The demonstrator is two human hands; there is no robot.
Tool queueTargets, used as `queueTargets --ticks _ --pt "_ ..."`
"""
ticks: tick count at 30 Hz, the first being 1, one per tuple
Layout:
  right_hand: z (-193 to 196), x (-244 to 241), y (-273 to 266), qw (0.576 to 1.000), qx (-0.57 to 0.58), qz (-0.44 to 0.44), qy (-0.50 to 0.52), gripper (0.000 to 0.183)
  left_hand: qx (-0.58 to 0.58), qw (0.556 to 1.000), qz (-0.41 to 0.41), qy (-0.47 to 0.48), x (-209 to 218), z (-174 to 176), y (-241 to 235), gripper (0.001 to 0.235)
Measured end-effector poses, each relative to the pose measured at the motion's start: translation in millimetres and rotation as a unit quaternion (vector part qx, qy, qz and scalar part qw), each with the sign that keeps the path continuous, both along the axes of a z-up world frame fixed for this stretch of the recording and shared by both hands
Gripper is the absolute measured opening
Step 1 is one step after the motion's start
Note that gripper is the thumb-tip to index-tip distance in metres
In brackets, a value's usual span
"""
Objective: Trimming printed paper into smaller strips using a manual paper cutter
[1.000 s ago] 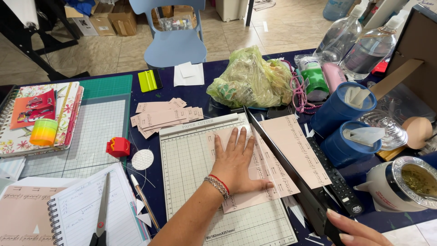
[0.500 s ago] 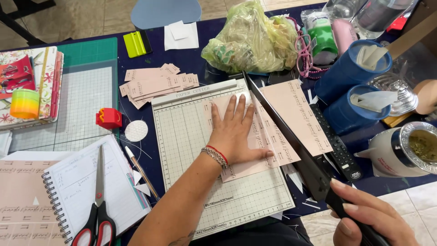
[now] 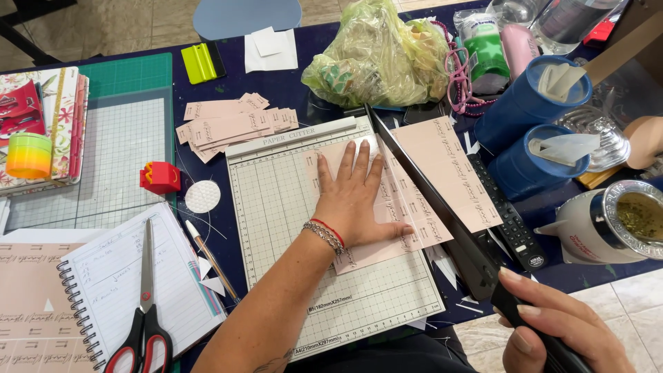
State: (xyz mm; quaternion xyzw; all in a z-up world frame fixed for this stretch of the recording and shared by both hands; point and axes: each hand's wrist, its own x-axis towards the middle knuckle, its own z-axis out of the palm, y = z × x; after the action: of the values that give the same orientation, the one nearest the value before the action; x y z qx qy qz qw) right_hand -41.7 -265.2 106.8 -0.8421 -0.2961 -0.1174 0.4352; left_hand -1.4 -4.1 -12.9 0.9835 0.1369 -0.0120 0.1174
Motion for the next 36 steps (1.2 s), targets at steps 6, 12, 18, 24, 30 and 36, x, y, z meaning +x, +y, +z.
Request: queueTargets --ticks 6,12,18,24,30,36 --pt "-0.1 -0.6 1.0 1.000 0.010 0.003 0.005 0.013 0.000 1.000 0.001 0.015 -0.1 2.4 -0.4 0.140" --pt "-2.7 1.6 -1.0 1.000 0.014 0.011 0.004 0.013 0.007 1.000 0.001 0.015 0.6 1.4 -0.4 0.139" --pt "-3.8 0.4 0.4 1.000 0.017 0.006 -0.002 0.013 0.001 1.000 -0.001 0.007 0.1 0.2 -0.1 0.140" --pt "-3.8 0.1 0.9 1.000 0.028 -0.001 0.007 0.014 0.000 1.000 0.000 0.007 0.6 0.6 0.1 0.140" --pt "2.1 -0.4 2.0 1.000 0.022 0.001 0.012 0.013 -0.008 0.999 -0.006 0.032 -0.2 7.7 0.7 0.140" --pt "2.8 2.8 -0.3 1.000 0.001 0.009 -0.001 0.014 -0.008 1.000 -0.005 0.029 0.8 4.6 0.8 0.139"
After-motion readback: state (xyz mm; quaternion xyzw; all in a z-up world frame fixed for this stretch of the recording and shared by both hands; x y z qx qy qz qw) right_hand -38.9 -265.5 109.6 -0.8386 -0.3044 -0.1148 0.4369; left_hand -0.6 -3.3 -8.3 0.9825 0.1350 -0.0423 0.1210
